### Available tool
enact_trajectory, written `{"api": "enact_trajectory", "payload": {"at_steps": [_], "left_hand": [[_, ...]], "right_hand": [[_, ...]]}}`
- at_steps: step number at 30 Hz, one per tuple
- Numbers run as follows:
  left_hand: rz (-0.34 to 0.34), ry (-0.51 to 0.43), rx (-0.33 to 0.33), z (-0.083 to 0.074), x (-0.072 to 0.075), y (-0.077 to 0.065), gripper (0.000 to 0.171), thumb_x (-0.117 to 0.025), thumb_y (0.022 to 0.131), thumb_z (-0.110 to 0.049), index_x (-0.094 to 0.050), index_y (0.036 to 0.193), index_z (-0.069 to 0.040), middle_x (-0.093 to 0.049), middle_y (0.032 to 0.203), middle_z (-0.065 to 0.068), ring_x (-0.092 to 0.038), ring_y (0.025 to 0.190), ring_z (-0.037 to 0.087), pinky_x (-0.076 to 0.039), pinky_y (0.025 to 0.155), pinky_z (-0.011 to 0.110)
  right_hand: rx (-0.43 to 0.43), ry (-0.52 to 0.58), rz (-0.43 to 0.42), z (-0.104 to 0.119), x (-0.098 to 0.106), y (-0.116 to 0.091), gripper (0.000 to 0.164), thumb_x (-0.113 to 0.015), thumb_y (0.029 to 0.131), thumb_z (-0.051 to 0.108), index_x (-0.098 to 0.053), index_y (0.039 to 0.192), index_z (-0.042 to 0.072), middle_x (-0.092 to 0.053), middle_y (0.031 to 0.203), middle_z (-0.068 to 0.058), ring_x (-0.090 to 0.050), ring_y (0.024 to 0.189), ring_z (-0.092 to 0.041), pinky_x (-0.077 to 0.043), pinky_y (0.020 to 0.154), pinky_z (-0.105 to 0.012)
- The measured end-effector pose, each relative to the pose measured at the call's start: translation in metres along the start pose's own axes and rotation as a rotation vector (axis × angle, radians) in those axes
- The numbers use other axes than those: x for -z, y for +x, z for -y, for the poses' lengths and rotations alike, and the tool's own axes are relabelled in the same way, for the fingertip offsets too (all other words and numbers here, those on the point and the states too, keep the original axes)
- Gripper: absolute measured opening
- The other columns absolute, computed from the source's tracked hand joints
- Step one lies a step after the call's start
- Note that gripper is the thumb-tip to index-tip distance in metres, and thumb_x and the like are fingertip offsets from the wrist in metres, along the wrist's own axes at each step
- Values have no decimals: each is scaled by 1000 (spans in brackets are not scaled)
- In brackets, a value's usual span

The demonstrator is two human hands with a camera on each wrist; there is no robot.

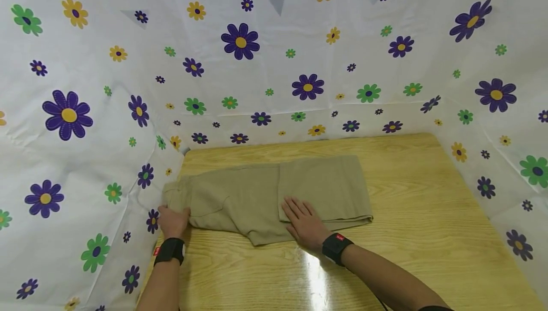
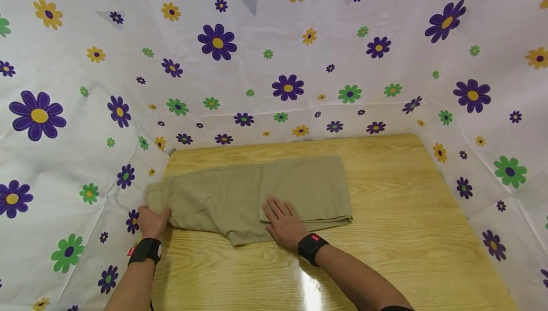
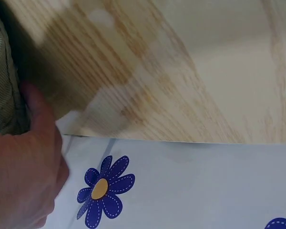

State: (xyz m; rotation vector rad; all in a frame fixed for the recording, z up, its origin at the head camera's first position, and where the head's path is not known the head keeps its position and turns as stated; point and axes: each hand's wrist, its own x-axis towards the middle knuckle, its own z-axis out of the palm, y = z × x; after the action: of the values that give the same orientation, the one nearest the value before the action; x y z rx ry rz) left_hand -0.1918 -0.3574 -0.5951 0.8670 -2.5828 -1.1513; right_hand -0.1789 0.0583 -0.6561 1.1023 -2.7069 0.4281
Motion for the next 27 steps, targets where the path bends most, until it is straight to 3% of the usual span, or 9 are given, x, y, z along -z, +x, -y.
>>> {"api": "enact_trajectory", "payload": {"at_steps": [7,12,16,19,27], "left_hand": [[-51,-121,-117,-18,8,-2,70,-73,85,-27,-37,135,7,-49,124,37,-47,112,50,-39,91,60],[-113,-149,-224,-44,7,-6,60,-73,85,-27,-44,132,-4,-60,106,27,-56,87,37,-43,68,44],[-186,-91,-349,-72,0,-10,55,-73,85,-24,-46,129,-5,-63,84,23,-59,68,35,-42,55,40],[-223,-35,-442,-92,-8,-16,55,-74,85,-22,-46,128,-3,-64,81,25,-61,67,38,-46,57,47],[-180,27,-669,-136,-41,-43,51,-72,88,-17,-44,128,-1,-64,84,30,-64,73,45,-49,60,55]], "right_hand": [[7,12,-11,1,1,0,61,-47,102,32,-27,152,2,-23,158,-17,-22,145,-34,-22,113,-54],[-5,2,9,1,0,0,62,-44,103,34,-25,153,4,-20,159,-15,-19,146,-32,-19,115,-52],[-11,-13,19,-2,0,1,62,-43,103,35,-24,154,5,-20,160,-15,-19,147,-31,-18,115,-52],[-2,0,18,-2,3,1,61,-44,103,34,-25,153,4,-21,159,-16,-20,146,-32,-19,115,-53],[-41,130,37,1,20,1,65,-52,101,30,-26,152,0,-23,157,-21,-22,144,-37,-22,113,-53]]}}
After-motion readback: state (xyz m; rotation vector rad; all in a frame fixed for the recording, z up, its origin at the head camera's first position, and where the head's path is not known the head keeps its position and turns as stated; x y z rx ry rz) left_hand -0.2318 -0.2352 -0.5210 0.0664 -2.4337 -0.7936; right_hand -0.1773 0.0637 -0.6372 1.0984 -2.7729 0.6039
